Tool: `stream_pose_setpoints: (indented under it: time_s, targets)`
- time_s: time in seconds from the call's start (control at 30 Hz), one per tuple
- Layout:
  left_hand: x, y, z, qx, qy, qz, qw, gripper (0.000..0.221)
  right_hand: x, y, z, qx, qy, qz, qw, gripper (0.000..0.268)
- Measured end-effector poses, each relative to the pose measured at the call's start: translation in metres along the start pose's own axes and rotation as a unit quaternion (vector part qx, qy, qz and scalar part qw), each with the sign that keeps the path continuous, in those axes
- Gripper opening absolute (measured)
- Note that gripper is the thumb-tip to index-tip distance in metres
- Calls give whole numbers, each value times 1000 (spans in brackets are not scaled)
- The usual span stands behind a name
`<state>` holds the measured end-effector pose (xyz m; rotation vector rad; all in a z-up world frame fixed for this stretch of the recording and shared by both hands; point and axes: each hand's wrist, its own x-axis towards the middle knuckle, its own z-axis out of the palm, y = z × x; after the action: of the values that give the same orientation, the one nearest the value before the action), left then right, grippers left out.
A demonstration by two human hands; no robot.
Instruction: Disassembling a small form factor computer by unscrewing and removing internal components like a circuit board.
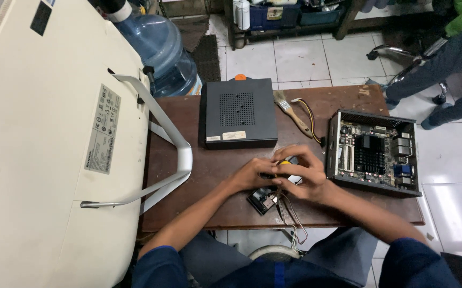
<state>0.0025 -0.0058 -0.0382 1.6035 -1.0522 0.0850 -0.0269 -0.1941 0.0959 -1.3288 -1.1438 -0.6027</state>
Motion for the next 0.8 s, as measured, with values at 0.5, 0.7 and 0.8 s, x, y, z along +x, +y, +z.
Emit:
stream_pose_setpoints:
  time_s: [0.5, 0.7, 0.8]
  targets:
    - [20, 33, -12, -23, -29, -7, 999, 19, -14, 39, -24, 137, -52, 6, 989, 24]
    - [0, 0, -2, -13, -28, 0, 1000, 26, 18, 18, -33, 161, -158, 33, 974, 28]
    - [1, 0, 0, -4, -42, 6, 999, 26, 26, 8, -34, 149, -168, 35, 974, 28]
